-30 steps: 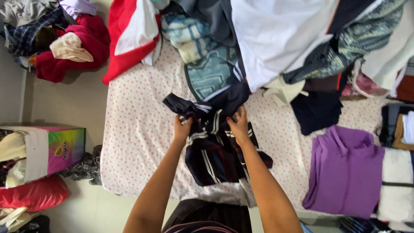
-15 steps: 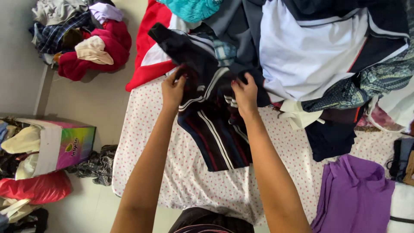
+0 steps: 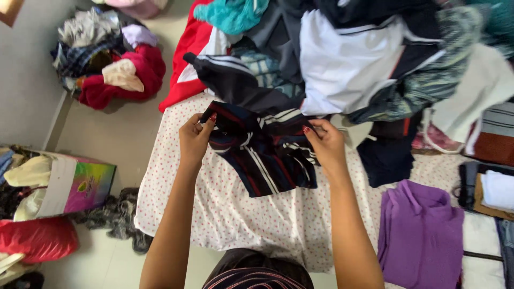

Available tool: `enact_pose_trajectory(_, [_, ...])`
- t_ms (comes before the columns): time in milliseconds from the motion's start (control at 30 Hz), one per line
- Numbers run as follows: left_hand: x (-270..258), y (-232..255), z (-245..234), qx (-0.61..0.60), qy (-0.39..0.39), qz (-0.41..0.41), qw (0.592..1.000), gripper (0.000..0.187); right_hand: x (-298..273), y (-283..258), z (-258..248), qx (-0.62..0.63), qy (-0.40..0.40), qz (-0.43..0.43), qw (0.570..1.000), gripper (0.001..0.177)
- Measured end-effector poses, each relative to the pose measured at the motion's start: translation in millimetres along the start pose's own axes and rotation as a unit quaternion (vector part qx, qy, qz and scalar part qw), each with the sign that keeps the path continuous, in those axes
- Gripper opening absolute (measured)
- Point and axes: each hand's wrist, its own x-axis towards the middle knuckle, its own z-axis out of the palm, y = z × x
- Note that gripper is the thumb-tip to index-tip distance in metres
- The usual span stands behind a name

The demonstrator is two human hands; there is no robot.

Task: The recorder folds multiple items of clothing, including a purple jacket, a white tank top, and a striped shirt, on a bed and places them into organized piles.

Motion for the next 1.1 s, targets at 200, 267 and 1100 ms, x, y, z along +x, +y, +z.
enact_pose_trajectory(200, [-56.0,67.9,12.4,-0.063,-0.052,0.130,0.988,0.009,-72.7,-93.4,-64.2,-0.104,0.066,-0.124,0.985,0.020])
enact_pose_trajectory(267, [-76.8,105.1,15.9,-0.059,-0.056,0.174,0.981,0.012,-97.7,-134.3,-77.5,-0.107,0.074,-0.172,0.977,0.020])
enact_pose_trajectory(1100, [-263.8,309.7,30.8,0.266,0.107,0.630,0.722,0.019,-292.2,-321.6,-159.7,-0.430,0.198,-0.468,0.746,0.010])
